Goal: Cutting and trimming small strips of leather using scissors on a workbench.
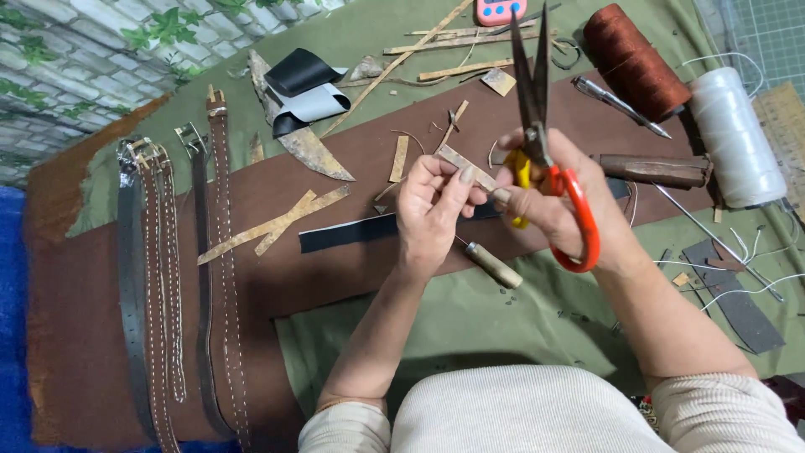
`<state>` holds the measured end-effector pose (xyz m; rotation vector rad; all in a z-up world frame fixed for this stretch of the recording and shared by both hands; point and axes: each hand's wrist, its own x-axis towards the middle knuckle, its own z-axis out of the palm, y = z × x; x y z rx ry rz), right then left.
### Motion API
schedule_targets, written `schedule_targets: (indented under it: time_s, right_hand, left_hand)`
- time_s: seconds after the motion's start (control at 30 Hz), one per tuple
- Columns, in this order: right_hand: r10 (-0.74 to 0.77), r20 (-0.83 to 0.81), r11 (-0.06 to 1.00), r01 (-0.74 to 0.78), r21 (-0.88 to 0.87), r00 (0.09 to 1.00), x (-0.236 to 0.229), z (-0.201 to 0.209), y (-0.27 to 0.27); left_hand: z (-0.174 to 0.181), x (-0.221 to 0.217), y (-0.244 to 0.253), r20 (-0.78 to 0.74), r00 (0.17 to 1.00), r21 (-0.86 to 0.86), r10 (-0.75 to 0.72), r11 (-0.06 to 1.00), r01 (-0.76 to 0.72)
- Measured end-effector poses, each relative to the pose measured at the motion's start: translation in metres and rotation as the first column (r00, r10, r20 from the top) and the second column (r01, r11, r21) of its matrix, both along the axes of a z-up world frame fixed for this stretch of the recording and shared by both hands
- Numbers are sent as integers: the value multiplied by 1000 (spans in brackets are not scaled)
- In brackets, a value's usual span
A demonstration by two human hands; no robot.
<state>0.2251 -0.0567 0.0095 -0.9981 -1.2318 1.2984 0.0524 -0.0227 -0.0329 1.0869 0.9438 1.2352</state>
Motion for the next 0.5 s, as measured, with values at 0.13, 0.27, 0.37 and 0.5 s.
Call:
schedule_targets:
  time_s: [0.13,0.27,0.37,0.5]
  right_hand:
    - [-90,-204,996,83,-46,975,-14,-27,2]
    - [-33,-531,969,-103,-224,846,-12,-48,7]
    - [-27,-680,925,-239,-295,733,-9,-54,6]
    - [-41,-758,896,-312,-317,651,-14,-48,2]
  left_hand:
    - [-21,-9,6,11,998,213,-69,975,66]
    - [-24,-17,5,173,967,168,-188,973,159]
    - [-35,-24,11,222,942,168,-251,962,217]
    - [-32,-24,14,239,924,185,-299,948,259]
